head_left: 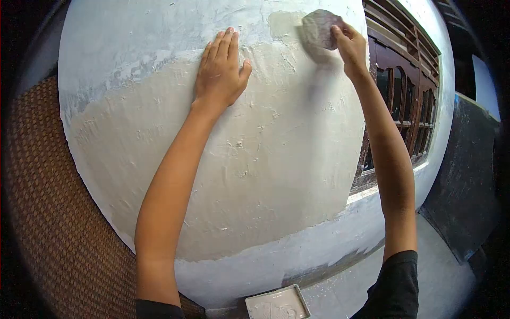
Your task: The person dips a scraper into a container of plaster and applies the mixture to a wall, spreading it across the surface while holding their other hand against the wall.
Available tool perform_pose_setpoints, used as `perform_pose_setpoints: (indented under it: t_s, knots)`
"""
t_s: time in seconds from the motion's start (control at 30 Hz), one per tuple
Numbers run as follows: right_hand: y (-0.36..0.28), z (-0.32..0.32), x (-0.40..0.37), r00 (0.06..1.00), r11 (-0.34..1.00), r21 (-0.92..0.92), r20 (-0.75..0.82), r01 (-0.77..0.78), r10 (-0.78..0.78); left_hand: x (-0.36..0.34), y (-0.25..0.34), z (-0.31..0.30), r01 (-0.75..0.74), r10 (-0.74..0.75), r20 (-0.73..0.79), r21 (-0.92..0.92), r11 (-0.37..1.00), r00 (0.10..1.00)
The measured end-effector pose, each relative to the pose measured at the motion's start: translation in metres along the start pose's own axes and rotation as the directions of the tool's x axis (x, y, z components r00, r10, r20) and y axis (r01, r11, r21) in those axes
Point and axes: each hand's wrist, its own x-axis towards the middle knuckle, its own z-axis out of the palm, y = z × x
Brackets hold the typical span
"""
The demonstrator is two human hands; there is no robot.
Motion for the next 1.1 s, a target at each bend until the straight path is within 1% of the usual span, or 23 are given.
perform_pose_setpoints:
  t_s: [0.03, 0.07, 0.1, 0.17, 0.23, 0.27, 0.3, 0.37, 0.4, 0.43, 0.5, 0.57, 0.63, 0.7, 0.73, 0.77, 0.83, 0.9, 0.93, 0.97, 1.03, 1.07, 1.1]
  knots:
    - [-0.004, 0.004, -0.006, 0.998, 1.000, 0.008, 0.067, 0.013, -0.014, 0.000, 0.000, 0.000, 0.002, -0.002, -0.001, -0.001, 1.000, 1.000]
    - [0.001, 0.008, -0.009, 0.981, 0.991, 0.020, 0.139, 0.130, -0.132, 0.000, 0.000, 0.000, -0.007, 0.007, -0.002, 0.008, 1.000, 1.000]
    - [0.001, 0.010, -0.011, 0.980, 0.982, -0.110, 0.144, 0.152, -0.136, 0.000, 0.000, 0.000, -0.015, 0.015, -0.002, 0.017, 1.000, 1.000]
    - [0.011, 0.002, 0.005, 0.996, 0.993, -0.092, 0.064, 0.071, -0.065, 0.000, -0.001, 0.000, -0.014, 0.014, 0.002, 0.016, 1.000, 1.000]
    - [0.017, -0.007, 0.021, 0.994, 0.998, -0.068, -0.111, -0.020, 0.012, 0.000, 0.000, 0.000, -0.012, 0.012, 0.006, 0.017, 1.000, 1.000]
    - [0.018, -0.014, 0.026, 0.996, 0.997, 0.056, -0.063, -0.055, 0.058, 0.000, -0.001, -0.001, -0.007, 0.007, 0.012, -0.001, 1.000, 1.000]
    - [0.024, -0.012, 0.025, 0.996, 0.997, 0.056, -0.061, -0.054, 0.057, 0.000, 0.000, -0.002, -0.001, 0.001, 0.018, -0.019, 1.000, 1.000]
    - [0.001, 0.005, -0.002, 0.994, 0.989, 0.121, 0.053, 0.087, -0.094, -0.001, 0.000, 0.000, 0.003, -0.003, 0.011, -0.011, 1.000, 1.000]
    - [-0.002, 0.009, -0.008, 0.981, 0.992, 0.042, 0.145, 0.123, -0.128, -0.001, 0.001, 0.001, 0.003, -0.003, 0.005, -0.003, 1.000, 1.000]
    - [0.002, 0.014, -0.010, 0.959, 0.972, -0.032, 0.172, 0.233, -0.225, -0.001, 0.001, 0.000, 0.002, -0.002, 0.004, -0.004, 1.000, 1.000]
    - [0.016, 0.008, 0.007, 0.977, 0.991, -0.010, 0.174, 0.130, -0.127, -0.002, 0.002, 0.000, 0.004, -0.004, -0.001, -0.014, 1.000, 1.000]
    - [0.030, -0.005, 0.029, 0.999, 0.999, 0.029, 0.003, 0.045, -0.045, -0.002, 0.003, 0.001, 0.005, -0.005, 0.001, -0.009, 1.000, 1.000]
    - [0.035, -0.007, 0.042, 0.998, 0.991, 0.133, -0.060, 0.011, -0.003, -0.002, 0.002, 0.000, 0.009, -0.009, 0.002, -0.003, 1.000, 1.000]
    - [0.022, 0.002, 0.027, 0.985, 0.983, 0.171, 0.153, 0.058, -0.085, -0.002, 0.004, 0.000, 0.016, -0.016, 0.000, -0.006, 1.000, 1.000]
    - [0.008, 0.009, 0.013, 0.956, 0.989, 0.109, 0.267, 0.095, -0.121, -0.001, 0.004, 0.000, 0.015, -0.015, -0.001, -0.006, 1.000, 1.000]
    - [0.009, 0.018, 0.009, 0.924, 0.976, 0.092, 0.316, 0.197, -0.216, -0.002, 0.004, 0.000, 0.016, -0.016, 0.000, -0.006, 1.000, 1.000]
    - [0.010, 0.020, 0.013, 0.925, 0.968, -0.053, 0.312, 0.245, -0.217, -0.002, 0.004, 0.000, 0.015, -0.015, 0.004, -0.007, 1.000, 1.000]
    - [0.027, 0.008, 0.036, 0.973, 0.986, 0.051, 0.156, 0.161, -0.167, -0.002, 0.004, 0.000, 0.016, -0.016, 0.007, 0.009, 1.000, 1.000]
    - [0.032, -0.002, 0.045, 0.994, 0.996, 0.031, 0.057, 0.089, -0.091, -0.002, 0.003, 0.000, 0.017, -0.017, 0.007, 0.011, 1.000, 1.000]
    - [0.037, -0.011, 0.053, 0.992, 0.994, -0.081, -0.102, 0.068, -0.076, -0.002, 0.002, 0.000, 0.014, -0.014, 0.006, 0.002, 1.000, 1.000]
    - [0.042, -0.025, 0.060, 0.977, 0.997, 0.049, -0.207, 0.068, -0.056, -0.003, 0.002, 0.000, 0.015, -0.015, 0.006, -0.005, 1.000, 1.000]
    - [0.043, -0.023, 0.057, 0.977, 0.997, 0.049, -0.205, 0.066, -0.055, -0.003, 0.003, 0.000, 0.017, -0.017, 0.004, 0.006, 1.000, 1.000]
    - [0.044, -0.022, 0.053, 0.990, 0.995, 0.080, -0.133, 0.063, -0.052, -0.003, 0.004, 0.001, 0.019, -0.019, 0.000, 0.017, 1.000, 1.000]
